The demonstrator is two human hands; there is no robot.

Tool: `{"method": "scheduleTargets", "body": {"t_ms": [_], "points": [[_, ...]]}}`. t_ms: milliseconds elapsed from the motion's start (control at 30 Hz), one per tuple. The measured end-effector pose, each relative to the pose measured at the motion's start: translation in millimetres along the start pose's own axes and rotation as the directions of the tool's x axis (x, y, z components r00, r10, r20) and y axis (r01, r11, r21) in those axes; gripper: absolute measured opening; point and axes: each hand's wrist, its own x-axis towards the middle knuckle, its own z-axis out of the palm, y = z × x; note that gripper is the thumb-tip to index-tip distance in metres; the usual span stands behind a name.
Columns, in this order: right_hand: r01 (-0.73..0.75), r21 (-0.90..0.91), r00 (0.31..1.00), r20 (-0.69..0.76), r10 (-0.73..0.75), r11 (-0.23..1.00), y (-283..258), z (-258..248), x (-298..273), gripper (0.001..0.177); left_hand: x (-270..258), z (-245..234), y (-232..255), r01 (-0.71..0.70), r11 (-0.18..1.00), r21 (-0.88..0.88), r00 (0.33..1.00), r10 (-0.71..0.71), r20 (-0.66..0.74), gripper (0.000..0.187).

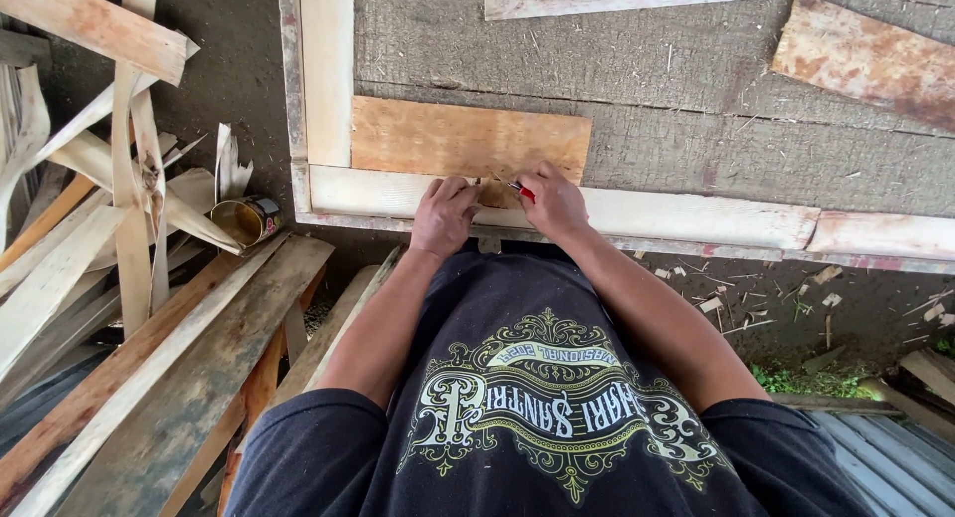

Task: Cutting thin wood panels into smaller pieces by scoring them with a utility knife and snapping them along the lines.

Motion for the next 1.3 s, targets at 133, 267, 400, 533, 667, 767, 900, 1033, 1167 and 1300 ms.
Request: {"method": "scheduleTargets", "body": {"t_ms": [133, 267, 400, 533, 667, 767, 900, 1033, 1167, 1300], "points": [[-0.005, -0.001, 1.000, 0.000, 0.005, 1.000, -6.2, -4.7, -0.3, 0.015, 0.9, 2.4, -2.0, 0.039, 0.999, -0.038, 0.999, -0.039, 0.012, 0.041], [0.002, -0.018, 1.000, -0.002, -0.002, 1.000, -11.7, -8.9, 0.1, 0.016, 7.0, -5.7, -0.2, 0.055, 0.998, -0.018, 0.996, -0.053, 0.072, 0.047], [-0.022, -0.012, 1.000, 0.021, 0.022, 1.000, -13.3, -11.0, 0.5, 0.015, 14.9, -19.5, 7.9, 0.098, 0.995, -0.022, 0.987, -0.095, 0.133, 0.052], [-0.029, 0.015, 0.999, 0.023, 0.029, 0.999, -13.1, -14.6, 0.9, 0.020, 16.8, -19.9, 7.5, 0.125, 0.991, -0.049, 0.981, -0.116, 0.158, 0.052], [-0.028, 0.008, 0.999, 0.025, 0.028, 1.000, -18.2, -17.8, 0.5, 0.017, 13.1, -13.3, 2.5, 0.171, 0.980, -0.099, 0.974, -0.153, 0.166, 0.056], [-0.015, -0.002, 1.000, 0.020, 0.016, 1.000, -20.6, -19.8, 0.9, 0.013, 10.8, -9.8, 1.2, 0.200, 0.974, -0.110, 0.972, -0.183, 0.148, 0.056], [-0.013, -0.008, 1.000, 0.010, 0.013, 1.000, -22.7, -20.1, -0.8, 0.008, 15.4, -13.2, 10.2, 0.245, 0.964, -0.099, 0.965, -0.234, 0.117, 0.054], [-0.029, 0.000, 1.000, 0.011, 0.029, 1.000, -24.5, -23.9, -1.4, 0.007, 16.0, -7.0, 16.7, 0.244, 0.969, -0.039, 0.966, -0.240, 0.094, 0.056], [-0.006, -0.005, 1.000, 0.008, 0.006, 1.000, -23.6, -24.1, -1.7, 0.009, 16.5, 4.3, 19.8, 0.308, 0.946, 0.097, 0.942, -0.317, 0.106, 0.045], [0.001, -0.007, 1.000, -0.014, -0.001, 1.000, -19.9, -21.6, -4.1, 0.012, 25.6, -12.9, 40.2, 0.352, 0.919, 0.178, 0.915, -0.378, 0.141, 0.043]]}}
